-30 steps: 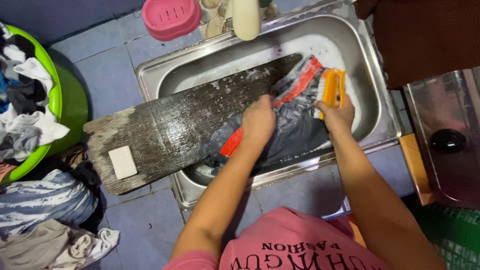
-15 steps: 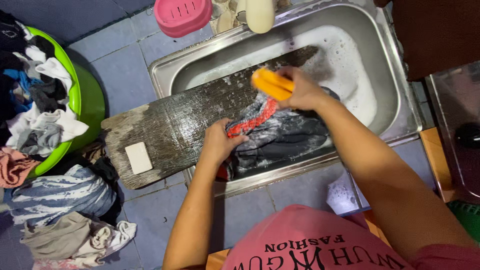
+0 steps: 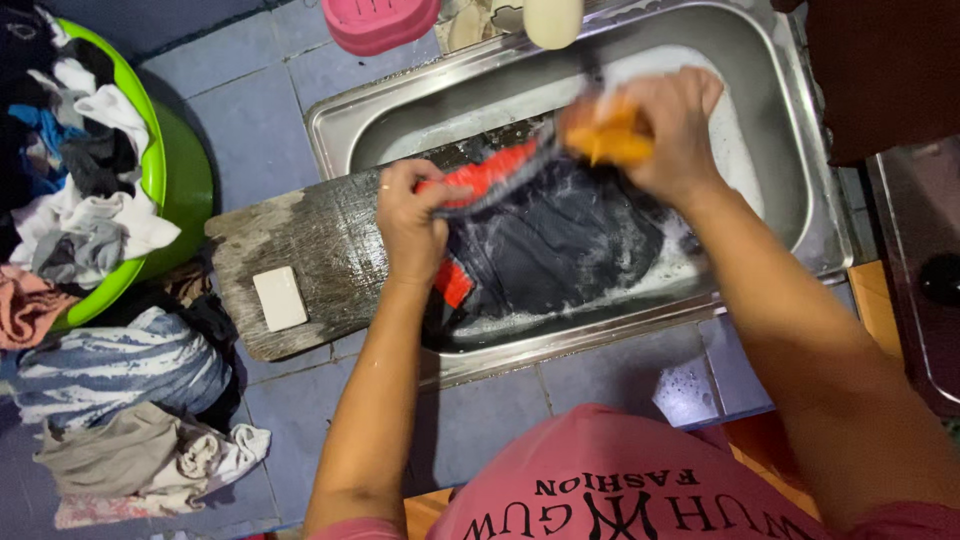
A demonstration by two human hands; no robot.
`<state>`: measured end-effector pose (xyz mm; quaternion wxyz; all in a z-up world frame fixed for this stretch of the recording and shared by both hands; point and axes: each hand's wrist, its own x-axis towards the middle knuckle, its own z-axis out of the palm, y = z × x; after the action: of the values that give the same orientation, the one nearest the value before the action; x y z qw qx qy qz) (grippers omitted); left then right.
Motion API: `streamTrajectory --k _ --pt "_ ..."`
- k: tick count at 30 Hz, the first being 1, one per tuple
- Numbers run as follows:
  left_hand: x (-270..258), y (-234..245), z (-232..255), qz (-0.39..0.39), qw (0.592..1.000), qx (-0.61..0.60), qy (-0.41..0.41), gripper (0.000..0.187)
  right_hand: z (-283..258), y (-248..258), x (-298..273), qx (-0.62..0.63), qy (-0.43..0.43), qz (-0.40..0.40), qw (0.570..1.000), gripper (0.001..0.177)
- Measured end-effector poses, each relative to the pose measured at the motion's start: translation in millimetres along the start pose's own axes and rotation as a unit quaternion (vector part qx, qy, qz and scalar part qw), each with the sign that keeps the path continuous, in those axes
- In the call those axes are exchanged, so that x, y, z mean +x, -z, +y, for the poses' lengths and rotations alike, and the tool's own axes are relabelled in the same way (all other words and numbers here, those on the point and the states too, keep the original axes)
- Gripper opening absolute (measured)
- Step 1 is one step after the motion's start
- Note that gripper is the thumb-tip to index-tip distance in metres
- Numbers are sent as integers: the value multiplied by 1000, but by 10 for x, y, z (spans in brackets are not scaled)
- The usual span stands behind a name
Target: The person hand-washes a pair of dark shorts with a red waistband in a sink filled with soapy water. They scrub the garment with a yellow sponge, repeatedly rub and rinse sections, and wring out excess water. The shorts remain in the sink at the end of the clip.
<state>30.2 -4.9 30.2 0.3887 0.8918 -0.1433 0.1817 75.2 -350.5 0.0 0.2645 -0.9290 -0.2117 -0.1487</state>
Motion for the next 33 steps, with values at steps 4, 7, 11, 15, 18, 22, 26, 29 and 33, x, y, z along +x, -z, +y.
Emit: streamTrajectory --k 4,7,11,15,18,22,26,29,33 --pt "-180 77 -44 -144 964 173 -139 16 -113 -12 -487 -171 154 -119 966 59" --pt "-363 111 27 -130 965 200 -107 29 -118 -46 -746 -117 110 -163 973 58" --pt "-523 148 119 -90 989 109 -44 28 -24 25 -832 20 -5 -195 981 76" --pt "-686 64 125 -55 996 71 -18 28 -179 157 -614 188 -236 -111 947 95" --pt "-745 -30 53 7 999 34 8 36 -704 22 -275 155 -184 29 970 103" --pt "-806 -54 -35 17 999 28 4 34 -1721 -465 -18 45 38 76 995 107" --pt "-861 -68 -65 6 999 49 16 26 -1686 -491 -222 53 -271 -263 924 77" --pt "-806 -127 -79 6 998 64 10 23 -1067 -164 -323 -63 -223 -41 972 78" --pt "-807 -136 -57 -11 997 74 -1 23 -1143 -220 -282 6 -292 -81 953 79"
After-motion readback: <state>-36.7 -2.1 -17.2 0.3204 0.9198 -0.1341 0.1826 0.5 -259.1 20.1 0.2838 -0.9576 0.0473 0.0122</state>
